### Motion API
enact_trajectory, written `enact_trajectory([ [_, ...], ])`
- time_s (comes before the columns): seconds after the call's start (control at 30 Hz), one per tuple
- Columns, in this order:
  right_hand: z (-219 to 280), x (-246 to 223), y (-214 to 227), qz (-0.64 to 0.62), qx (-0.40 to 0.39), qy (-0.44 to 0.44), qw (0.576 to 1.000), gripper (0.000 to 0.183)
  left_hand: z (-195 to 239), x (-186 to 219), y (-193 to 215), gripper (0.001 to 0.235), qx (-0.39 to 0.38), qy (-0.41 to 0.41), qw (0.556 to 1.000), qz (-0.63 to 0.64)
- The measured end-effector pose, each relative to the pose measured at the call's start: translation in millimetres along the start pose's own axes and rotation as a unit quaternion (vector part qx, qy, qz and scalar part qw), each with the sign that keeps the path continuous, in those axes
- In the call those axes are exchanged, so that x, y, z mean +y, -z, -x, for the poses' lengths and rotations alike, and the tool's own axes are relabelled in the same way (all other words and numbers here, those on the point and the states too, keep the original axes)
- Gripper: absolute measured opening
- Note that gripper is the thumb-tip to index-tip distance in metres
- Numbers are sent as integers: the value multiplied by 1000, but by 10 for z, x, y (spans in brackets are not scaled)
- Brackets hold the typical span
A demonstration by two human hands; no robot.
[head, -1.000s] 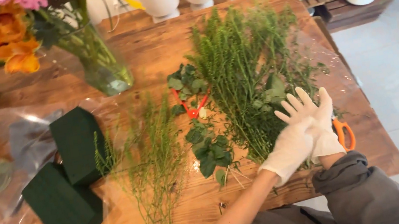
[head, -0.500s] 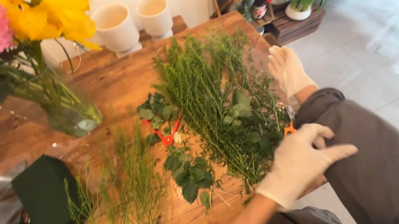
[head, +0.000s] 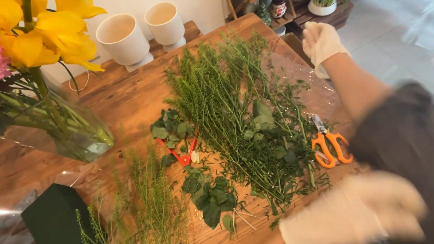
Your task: The person trims green leafy plants on a wooden table, using shears to cut stems and removing leaves by hand. The trimmed leaves and stems are placed on the table surface.
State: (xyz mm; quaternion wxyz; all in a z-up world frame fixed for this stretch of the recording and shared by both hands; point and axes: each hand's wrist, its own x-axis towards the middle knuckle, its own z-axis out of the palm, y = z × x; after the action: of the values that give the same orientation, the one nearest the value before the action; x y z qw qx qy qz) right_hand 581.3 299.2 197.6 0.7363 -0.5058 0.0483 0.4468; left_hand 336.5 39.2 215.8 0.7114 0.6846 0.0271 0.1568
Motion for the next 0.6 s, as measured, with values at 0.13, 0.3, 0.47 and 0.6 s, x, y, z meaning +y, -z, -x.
enact_trajectory([
  [0.13,315,52,-55,23,-32,-19,999,41,22,292,276,19,2,39,999,-27],
  [0.3,739,650,-110,833,-184,-43,521,47,227,65,1049,20,264,184,946,-45],
  [0.47,850,2276,1287,662,-295,70,686,29,927,-1423,1881,28,689,211,686,96],
  [0.6,415,3052,1506,800,-276,117,520,34,907,-1739,1870,21,702,289,645,92],
])
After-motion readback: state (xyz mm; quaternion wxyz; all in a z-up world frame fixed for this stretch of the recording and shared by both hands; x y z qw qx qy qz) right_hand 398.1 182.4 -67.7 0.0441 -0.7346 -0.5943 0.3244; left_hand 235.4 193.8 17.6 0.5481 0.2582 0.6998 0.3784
